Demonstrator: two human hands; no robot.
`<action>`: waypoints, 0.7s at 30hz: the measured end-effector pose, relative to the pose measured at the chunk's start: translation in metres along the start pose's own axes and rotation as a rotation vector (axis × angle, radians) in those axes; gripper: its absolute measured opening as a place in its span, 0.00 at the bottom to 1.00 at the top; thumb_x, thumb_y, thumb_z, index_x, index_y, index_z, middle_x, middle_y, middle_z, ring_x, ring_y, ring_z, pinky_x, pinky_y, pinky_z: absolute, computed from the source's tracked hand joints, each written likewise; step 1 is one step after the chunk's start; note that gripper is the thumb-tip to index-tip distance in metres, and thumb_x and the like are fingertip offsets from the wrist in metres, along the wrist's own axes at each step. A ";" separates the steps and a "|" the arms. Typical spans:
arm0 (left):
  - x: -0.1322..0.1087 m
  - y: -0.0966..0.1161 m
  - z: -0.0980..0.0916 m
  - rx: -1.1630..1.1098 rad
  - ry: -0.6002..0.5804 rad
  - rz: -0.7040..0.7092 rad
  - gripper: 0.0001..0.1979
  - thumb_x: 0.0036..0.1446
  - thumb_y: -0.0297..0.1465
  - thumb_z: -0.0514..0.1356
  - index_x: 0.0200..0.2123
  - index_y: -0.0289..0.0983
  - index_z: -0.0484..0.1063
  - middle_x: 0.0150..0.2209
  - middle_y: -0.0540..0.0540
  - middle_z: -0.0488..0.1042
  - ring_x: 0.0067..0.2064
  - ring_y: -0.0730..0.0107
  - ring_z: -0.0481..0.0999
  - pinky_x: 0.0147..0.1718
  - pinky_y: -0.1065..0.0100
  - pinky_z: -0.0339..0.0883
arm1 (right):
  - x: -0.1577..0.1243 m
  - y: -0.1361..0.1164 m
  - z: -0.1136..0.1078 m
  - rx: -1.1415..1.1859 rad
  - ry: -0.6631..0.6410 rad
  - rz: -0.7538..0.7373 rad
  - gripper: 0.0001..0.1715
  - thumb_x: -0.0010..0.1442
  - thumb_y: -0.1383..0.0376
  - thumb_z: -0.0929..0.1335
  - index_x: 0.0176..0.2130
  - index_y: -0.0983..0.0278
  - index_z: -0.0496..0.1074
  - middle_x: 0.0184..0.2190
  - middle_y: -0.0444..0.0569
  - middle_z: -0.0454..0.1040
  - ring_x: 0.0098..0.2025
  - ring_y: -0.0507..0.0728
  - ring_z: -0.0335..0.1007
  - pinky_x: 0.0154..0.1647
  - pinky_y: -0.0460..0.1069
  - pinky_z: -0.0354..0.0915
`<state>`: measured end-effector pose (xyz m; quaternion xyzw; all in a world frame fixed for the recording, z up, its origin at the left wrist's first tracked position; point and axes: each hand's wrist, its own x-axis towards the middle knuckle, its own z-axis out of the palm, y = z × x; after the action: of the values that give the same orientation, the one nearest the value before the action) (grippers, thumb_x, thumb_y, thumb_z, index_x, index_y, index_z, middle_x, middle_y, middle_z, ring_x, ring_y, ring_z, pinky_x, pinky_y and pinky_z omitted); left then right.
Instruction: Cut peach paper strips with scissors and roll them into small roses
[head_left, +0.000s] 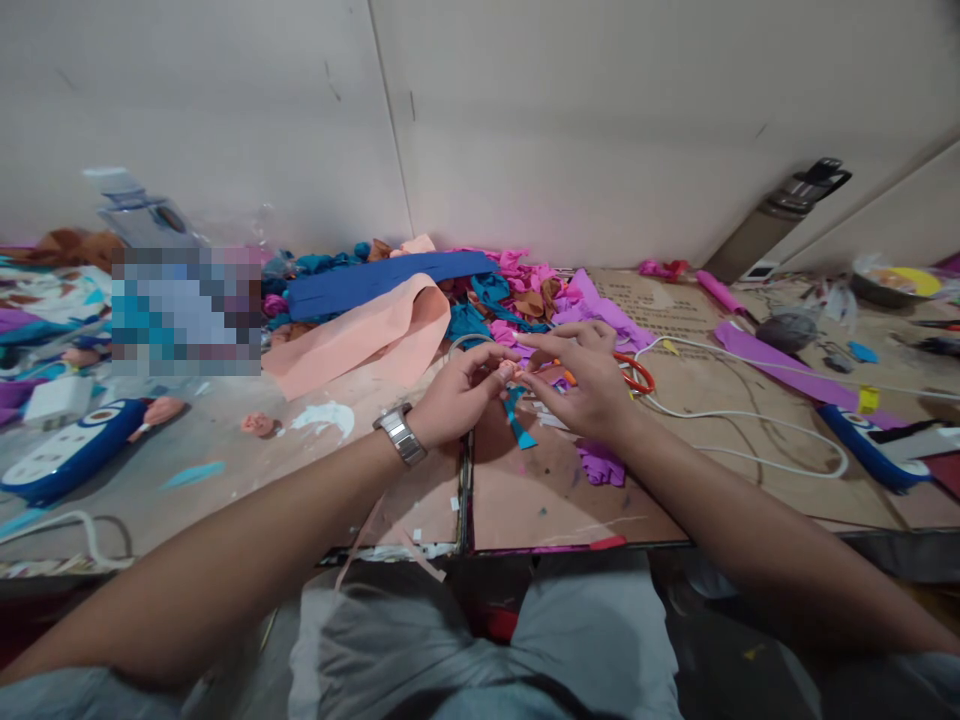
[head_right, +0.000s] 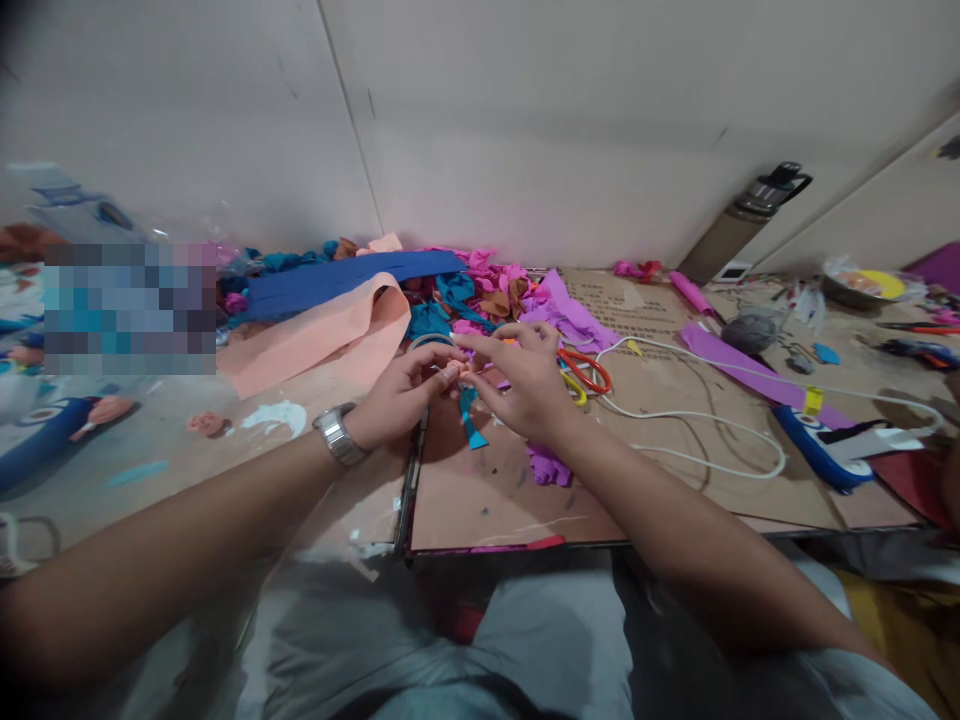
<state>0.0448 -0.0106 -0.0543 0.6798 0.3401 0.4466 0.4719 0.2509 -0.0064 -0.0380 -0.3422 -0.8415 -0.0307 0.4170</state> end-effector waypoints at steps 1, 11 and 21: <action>0.000 0.000 -0.001 0.032 -0.010 0.019 0.16 0.65 0.43 0.59 0.49 0.39 0.74 0.40 0.45 0.76 0.38 0.67 0.76 0.38 0.66 0.72 | 0.000 0.000 0.000 0.000 0.004 0.004 0.24 0.62 0.62 0.73 0.57 0.53 0.71 0.37 0.46 0.82 0.48 0.64 0.71 0.54 0.62 0.53; -0.005 0.011 -0.005 0.451 -0.075 0.224 0.14 0.70 0.38 0.54 0.51 0.37 0.72 0.45 0.43 0.79 0.44 0.64 0.77 0.43 0.65 0.68 | 0.002 0.000 -0.004 0.030 -0.022 0.022 0.23 0.62 0.61 0.73 0.56 0.57 0.72 0.36 0.46 0.81 0.46 0.63 0.72 0.52 0.60 0.55; -0.003 0.005 -0.012 0.451 -0.052 0.190 0.14 0.65 0.41 0.60 0.46 0.38 0.72 0.37 0.47 0.76 0.35 0.69 0.74 0.35 0.68 0.65 | 0.002 0.000 -0.006 0.097 -0.063 -0.016 0.28 0.60 0.66 0.73 0.59 0.54 0.69 0.40 0.46 0.81 0.47 0.62 0.72 0.52 0.59 0.57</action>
<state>0.0325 -0.0108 -0.0488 0.8082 0.3536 0.3839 0.2728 0.2538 -0.0074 -0.0325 -0.3155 -0.8574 0.0178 0.4062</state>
